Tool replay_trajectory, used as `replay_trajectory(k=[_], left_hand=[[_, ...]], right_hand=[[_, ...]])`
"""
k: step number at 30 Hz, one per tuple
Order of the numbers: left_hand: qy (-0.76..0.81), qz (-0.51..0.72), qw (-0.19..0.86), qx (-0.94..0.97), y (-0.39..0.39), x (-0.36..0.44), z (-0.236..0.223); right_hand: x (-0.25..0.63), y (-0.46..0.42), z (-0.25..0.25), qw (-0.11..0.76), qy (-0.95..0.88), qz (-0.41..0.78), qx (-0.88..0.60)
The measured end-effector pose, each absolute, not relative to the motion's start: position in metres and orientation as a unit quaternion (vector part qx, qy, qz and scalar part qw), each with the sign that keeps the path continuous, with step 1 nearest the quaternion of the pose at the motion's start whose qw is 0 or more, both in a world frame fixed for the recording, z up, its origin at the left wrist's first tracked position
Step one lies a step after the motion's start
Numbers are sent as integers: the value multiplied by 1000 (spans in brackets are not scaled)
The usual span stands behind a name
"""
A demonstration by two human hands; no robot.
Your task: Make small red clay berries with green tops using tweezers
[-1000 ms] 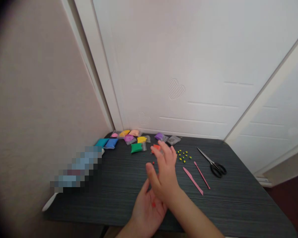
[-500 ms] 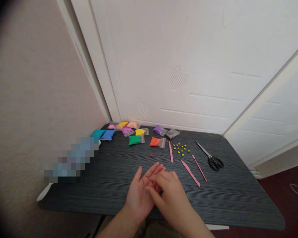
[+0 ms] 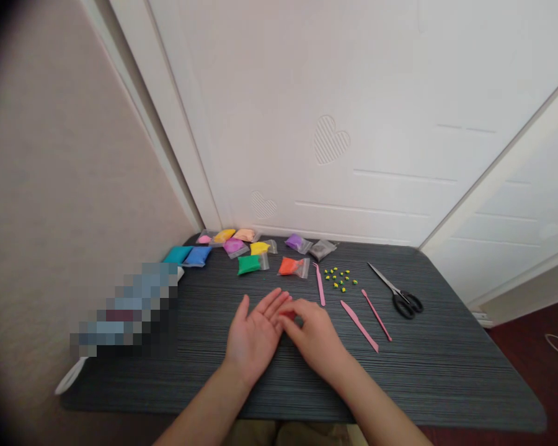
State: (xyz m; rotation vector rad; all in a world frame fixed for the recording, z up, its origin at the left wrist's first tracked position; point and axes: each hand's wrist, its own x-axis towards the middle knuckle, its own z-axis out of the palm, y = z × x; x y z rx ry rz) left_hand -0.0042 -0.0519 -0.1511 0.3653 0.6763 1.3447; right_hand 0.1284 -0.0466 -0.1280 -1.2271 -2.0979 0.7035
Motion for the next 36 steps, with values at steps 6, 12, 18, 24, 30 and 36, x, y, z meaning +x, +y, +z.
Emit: replay_trajectory(k=[6,12,18,24,30,36], left_hand=[[439,657,507,344,6,-54,-142],[545,544,290,569,41,-74,-151],[578,397,129,701,47,-80,-165],[600,307,48,737,51,-85,-175],[605,251,-4,756,51,-85,-177],[623,236,-25,746,52,-86,-179]], right_hand=[[139,-2,-137,309,-790,221,-480],[131,8,-157,278,-817,166,-478],[129,10,-164,256,-827,140,-480],[131,11,-165,240,-835,150,-473],[135,10,-164,232,-836,158,-472],[139,10,-164,228,-834,144,-482]])
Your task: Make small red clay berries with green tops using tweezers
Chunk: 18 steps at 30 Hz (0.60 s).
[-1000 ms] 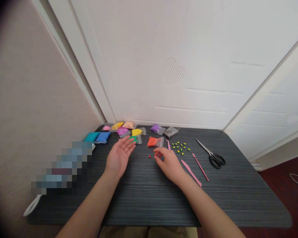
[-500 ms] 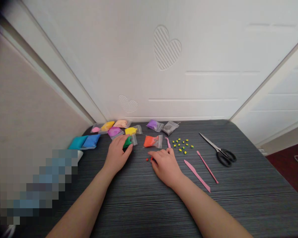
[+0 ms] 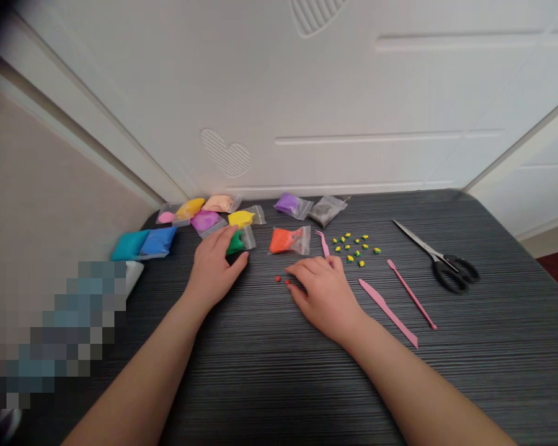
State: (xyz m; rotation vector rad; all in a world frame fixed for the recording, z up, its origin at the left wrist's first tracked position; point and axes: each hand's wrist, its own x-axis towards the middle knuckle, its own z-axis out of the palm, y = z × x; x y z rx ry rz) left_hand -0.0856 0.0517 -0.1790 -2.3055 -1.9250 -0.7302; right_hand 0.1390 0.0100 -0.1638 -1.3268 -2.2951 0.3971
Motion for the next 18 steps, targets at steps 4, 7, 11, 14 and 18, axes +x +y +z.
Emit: replay_trajectory(k=[4,7,11,14,18], left_hand=[[-630,-237,21,-740,52,-86,-180],[-634,-245,15,-733,52,-85,-179],[-638,-248,7,-729,54,-86,-180],[-643,-254,0,-722,56,-88,-182],[-646,-256,-5,-719,57,-89,-182]], right_hand=[[138,10,-164,220,-838,135,-480],[137,11,-164,217,-841,132,-477],[138,11,-163,216,-838,137,-482],[139,12,-163,220,-835,130,-488],[139,11,-162,212,-836,119,-491]])
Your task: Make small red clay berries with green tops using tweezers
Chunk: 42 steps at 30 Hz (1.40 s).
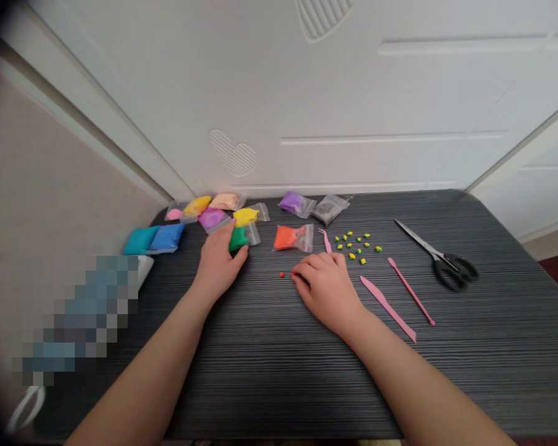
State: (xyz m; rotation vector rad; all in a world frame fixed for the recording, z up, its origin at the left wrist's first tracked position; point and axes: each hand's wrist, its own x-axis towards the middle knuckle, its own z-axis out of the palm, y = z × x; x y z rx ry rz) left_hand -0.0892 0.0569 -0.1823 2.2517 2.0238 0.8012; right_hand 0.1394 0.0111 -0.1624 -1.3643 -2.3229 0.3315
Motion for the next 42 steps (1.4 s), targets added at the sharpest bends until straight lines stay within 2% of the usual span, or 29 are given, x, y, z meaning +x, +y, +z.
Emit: replay_trajectory(k=[16,23,26,30,37,42], left_hand=[[630,368,-52,682,46,-86,-167],[488,421,-98,759,27,-69,-157],[423,435,-105,788,20,-59,-157],[358,445,-96,815,18,-53,-159],[362,461,-86,806,16,-54,-158],[342,458,-24,820,10,-51,-156]], right_hand=[[138,9,-163,248,-825,132,-491],[143,6,-153,321,-800,130,-490],[145,4,-149,382,-778,140,-478],[142,4,-140,441,-762,164,-444],[134,16,-123,415,-769,199,-443],[139,18,-129,431,-770,217,-417]])
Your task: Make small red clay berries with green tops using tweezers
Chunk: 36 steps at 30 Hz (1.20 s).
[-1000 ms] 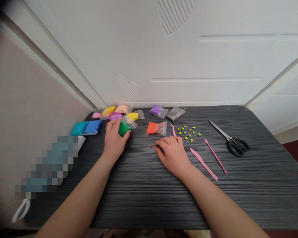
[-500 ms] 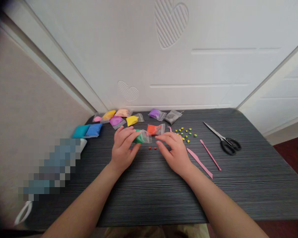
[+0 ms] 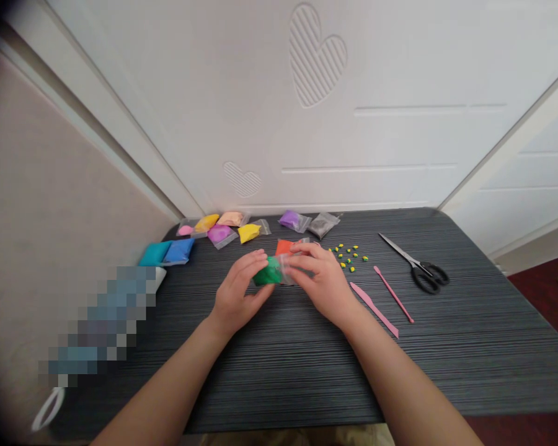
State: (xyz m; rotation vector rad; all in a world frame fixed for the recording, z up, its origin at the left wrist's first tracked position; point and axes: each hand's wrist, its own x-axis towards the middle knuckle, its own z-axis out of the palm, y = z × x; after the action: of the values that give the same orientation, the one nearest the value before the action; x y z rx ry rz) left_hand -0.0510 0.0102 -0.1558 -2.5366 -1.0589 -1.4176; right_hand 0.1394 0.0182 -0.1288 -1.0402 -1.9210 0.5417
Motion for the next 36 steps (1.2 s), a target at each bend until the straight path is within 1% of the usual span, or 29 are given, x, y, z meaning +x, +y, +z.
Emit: replay_trajectory(k=[10,26,33,36], left_hand=[[-361,-438,-47,-822,-4,-41,-151],[-378,-427,-78,-818,-6,-40,-151],[-371,-419,-89,-824,-6,-41,-150],[-374,-428,-84,-818,-7,-42,-149]], right_hand=[[145,7,-128,417,-785,179,-422],[148,5,-127,389,-798,179,-424],[146,5,-125,398,-788,229,-411],[147,4,-124,383,-792,261,-397]])
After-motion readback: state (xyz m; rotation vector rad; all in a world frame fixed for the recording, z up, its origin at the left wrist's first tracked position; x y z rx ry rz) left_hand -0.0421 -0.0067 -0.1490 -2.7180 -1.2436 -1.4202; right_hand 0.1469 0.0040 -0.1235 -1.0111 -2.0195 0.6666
